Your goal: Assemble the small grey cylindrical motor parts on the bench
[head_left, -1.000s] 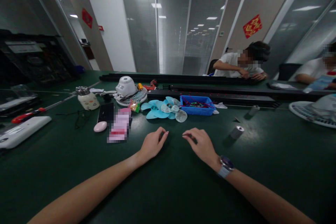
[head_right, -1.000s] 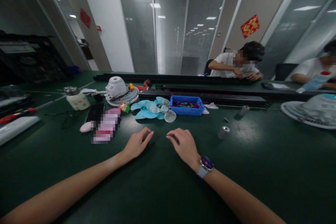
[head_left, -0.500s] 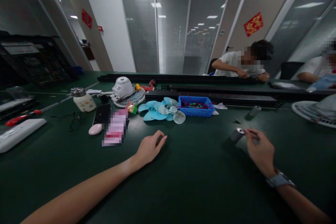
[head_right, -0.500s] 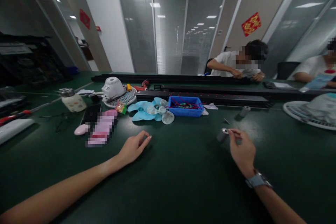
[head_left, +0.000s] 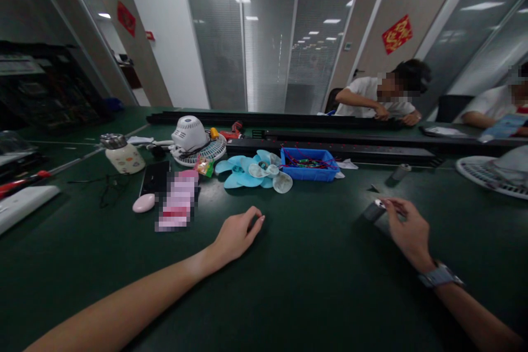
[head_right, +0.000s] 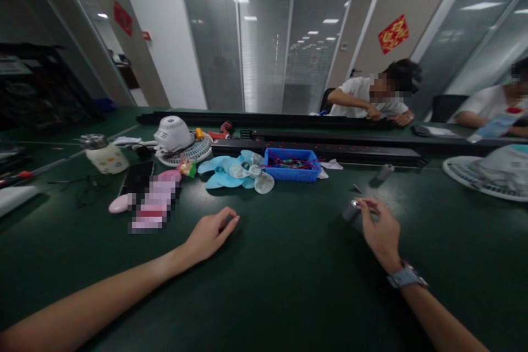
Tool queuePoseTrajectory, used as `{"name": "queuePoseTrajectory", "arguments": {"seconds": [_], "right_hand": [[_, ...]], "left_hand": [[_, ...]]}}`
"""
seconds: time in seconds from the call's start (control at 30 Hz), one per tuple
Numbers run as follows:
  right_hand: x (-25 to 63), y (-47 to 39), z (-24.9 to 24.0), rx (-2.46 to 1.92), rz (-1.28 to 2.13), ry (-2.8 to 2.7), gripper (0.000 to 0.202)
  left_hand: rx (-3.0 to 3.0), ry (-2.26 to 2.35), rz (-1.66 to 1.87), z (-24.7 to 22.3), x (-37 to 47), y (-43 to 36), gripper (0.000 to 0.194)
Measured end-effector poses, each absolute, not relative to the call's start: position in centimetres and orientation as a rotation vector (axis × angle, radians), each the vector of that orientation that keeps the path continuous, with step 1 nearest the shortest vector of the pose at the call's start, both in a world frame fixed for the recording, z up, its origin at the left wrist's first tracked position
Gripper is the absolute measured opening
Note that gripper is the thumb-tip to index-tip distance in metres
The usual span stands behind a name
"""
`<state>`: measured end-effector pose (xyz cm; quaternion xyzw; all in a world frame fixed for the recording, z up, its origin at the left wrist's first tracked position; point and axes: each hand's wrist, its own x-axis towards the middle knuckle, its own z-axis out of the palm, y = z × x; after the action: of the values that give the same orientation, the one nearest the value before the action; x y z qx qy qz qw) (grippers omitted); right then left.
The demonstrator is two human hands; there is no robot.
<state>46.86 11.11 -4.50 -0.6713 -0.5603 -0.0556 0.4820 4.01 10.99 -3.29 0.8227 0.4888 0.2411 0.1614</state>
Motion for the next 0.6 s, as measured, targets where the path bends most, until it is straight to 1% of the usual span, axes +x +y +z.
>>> {"name": "queuePoseTrajectory", "arguments": {"seconds": [0.17, 0.43, 0.6], "right_hand": [[46.65, 11.05, -4.19, -1.675, -0.128, -1.386, 0.054], [46.81, 10.98, -4.38, -1.654, -0.066, -1.393, 0.054], [46.90, 11.19, -4.21, -1.751, -0.062, -1.407, 0.057]], "left_hand": [[2.345, 1.378, 0.702, -3.24, 4.01, 11.03, 0.028], [2.357, 1.363, 0.684, -3.18, 3.95, 11.09, 0.027], [2.368, 1.368, 0.674, -3.51, 4.00, 11.19, 0.025]]}}
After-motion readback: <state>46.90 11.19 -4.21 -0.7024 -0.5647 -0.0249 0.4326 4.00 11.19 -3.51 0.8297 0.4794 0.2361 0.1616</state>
